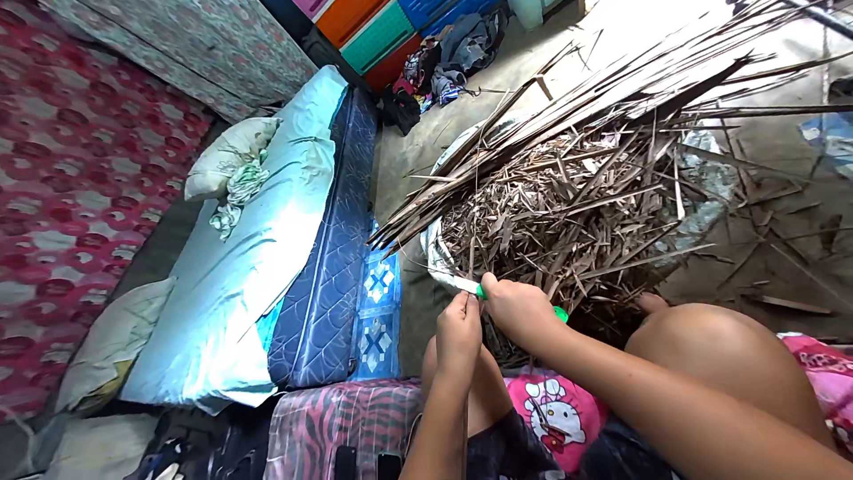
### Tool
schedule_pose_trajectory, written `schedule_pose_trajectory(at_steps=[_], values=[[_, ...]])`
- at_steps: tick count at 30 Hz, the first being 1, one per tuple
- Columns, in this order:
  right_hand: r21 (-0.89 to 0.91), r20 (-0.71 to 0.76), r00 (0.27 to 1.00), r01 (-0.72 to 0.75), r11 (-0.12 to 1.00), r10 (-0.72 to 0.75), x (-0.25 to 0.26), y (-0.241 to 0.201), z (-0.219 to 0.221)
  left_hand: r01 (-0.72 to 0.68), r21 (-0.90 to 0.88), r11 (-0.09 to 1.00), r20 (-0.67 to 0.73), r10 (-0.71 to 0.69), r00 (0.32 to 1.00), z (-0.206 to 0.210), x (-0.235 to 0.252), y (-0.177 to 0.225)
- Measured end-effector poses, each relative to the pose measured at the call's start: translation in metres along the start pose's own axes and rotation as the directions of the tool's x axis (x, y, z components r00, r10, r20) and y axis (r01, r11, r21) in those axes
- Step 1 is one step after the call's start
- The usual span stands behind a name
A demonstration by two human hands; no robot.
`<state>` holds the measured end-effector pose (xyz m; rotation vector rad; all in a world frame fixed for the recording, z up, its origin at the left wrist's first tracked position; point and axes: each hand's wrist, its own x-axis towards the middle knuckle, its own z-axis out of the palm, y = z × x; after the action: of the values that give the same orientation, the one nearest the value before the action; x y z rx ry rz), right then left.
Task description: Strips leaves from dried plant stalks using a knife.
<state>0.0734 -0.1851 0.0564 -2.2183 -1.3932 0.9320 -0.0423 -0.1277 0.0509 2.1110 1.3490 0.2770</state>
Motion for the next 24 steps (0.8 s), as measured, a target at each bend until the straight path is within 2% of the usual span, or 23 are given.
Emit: schedule_pose_trajectory(at_steps=[5,8,11,16,21,24], values=[[0.059,-0.078,0.978,-0.188,0.98,0.192,0.03,0.02,-0.026,0.039,-0.066,0.997,0.059,-0.035,0.998,-0.002,-0.015,0.0],[0.11,0.027,0.998,-0.06,0.992,0.057,0.018,0.018,-0.033,0.006,-0.111,0.994,-0.014,-0.008,1.0,-0.005,-0.016,-0.004],[0.135,0.144,0.986,0.06,0.989,-0.079,-0.009,0.003,-0.016,-0.022,-0.065,0.998,-0.106,0.015,0.994,-0.011,-0.007,0.0],[0.046,0.092,0.995,0.037,0.998,-0.041,-0.018,0.001,-0.012,0.015,-0.037,0.999,-0.063,-0.017,0.998,-0.007,-0.006,0.003],[-0.001,0.101,0.994,-0.043,0.999,0.042,-0.013,-0.008,-0.011,-0.041,0.036,0.999,-0.073,0.044,0.996,-0.003,-0.006,0.002],[-0.007,0.03,0.998,-0.056,0.998,0.056,-0.008,-0.01,-0.007,-0.078,0.105,0.991,-0.118,0.091,0.989,-0.003,-0.006,0.008]])
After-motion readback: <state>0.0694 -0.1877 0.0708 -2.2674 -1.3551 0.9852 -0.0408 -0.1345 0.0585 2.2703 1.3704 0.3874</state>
